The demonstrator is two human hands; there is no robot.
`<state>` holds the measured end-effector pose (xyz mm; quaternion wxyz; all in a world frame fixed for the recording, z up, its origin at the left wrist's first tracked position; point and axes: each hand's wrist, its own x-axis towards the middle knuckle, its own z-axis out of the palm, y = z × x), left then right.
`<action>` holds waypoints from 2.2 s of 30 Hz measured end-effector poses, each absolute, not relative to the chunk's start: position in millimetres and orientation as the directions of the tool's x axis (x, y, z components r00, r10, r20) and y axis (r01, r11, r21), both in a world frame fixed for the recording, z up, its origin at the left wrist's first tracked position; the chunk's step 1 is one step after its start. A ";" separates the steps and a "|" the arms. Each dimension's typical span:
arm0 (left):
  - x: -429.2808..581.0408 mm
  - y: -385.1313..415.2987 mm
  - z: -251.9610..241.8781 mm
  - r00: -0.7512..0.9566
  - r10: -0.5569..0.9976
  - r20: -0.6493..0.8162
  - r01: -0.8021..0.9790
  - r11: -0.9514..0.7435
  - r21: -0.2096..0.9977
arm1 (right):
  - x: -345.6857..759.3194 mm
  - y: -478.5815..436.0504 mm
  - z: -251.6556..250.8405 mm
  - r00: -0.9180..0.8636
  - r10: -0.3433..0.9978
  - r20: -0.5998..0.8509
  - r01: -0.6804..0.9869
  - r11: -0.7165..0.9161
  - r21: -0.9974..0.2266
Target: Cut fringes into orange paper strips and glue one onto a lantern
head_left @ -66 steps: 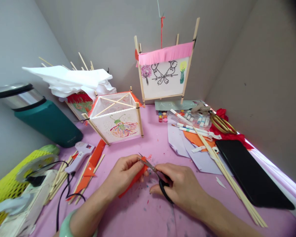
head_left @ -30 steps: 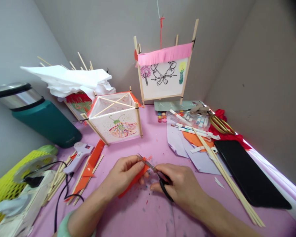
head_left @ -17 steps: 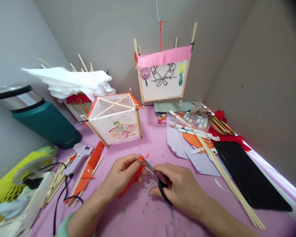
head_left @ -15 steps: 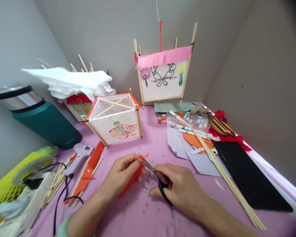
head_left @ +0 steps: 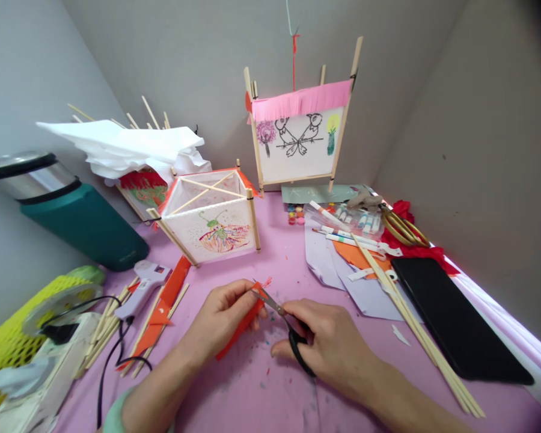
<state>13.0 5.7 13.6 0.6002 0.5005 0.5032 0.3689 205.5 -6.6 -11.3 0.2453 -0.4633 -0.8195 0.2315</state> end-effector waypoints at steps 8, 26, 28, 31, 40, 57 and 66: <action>12.2 6.3 13.9 0.235 0.946 -0.222 0.069 0.212 0.975 | 207.9 -7.3 -14.7 -0.449 0.873 0.192 0.629 0.461 -0.626; 10.1 5.7 12.7 0.253 0.939 -0.232 0.083 0.218 0.972 | 209.3 -6.0 -16.6 -0.466 0.857 0.221 0.602 0.490 -0.630; 9.5 5.5 12.2 0.255 0.939 -0.231 0.084 0.217 0.973 | 208.9 -5.8 -16.6 -0.465 0.860 0.211 0.607 0.483 -0.632; 10.6 5.4 13.3 0.253 0.938 -0.237 0.088 0.222 0.971 | 207.9 -5.8 -15.9 -0.454 0.870 0.194 0.621 0.465 -0.631; 19.3 2.5 13.9 0.281 0.926 -0.254 0.098 0.235 0.967 | 205.6 -6.5 -12.4 -0.448 0.876 0.177 0.627 0.449 -0.637; 19.5 1.3 14.7 0.283 0.914 -0.290 0.055 0.287 0.956 | 205.5 -8.2 -17.1 -0.446 0.872 0.202 0.621 0.464 -0.632; 17.9 2.6 13.9 0.299 0.913 -0.277 0.092 0.262 0.961 | 205.8 -6.2 -14.7 -0.449 0.872 0.195 0.626 0.463 -0.628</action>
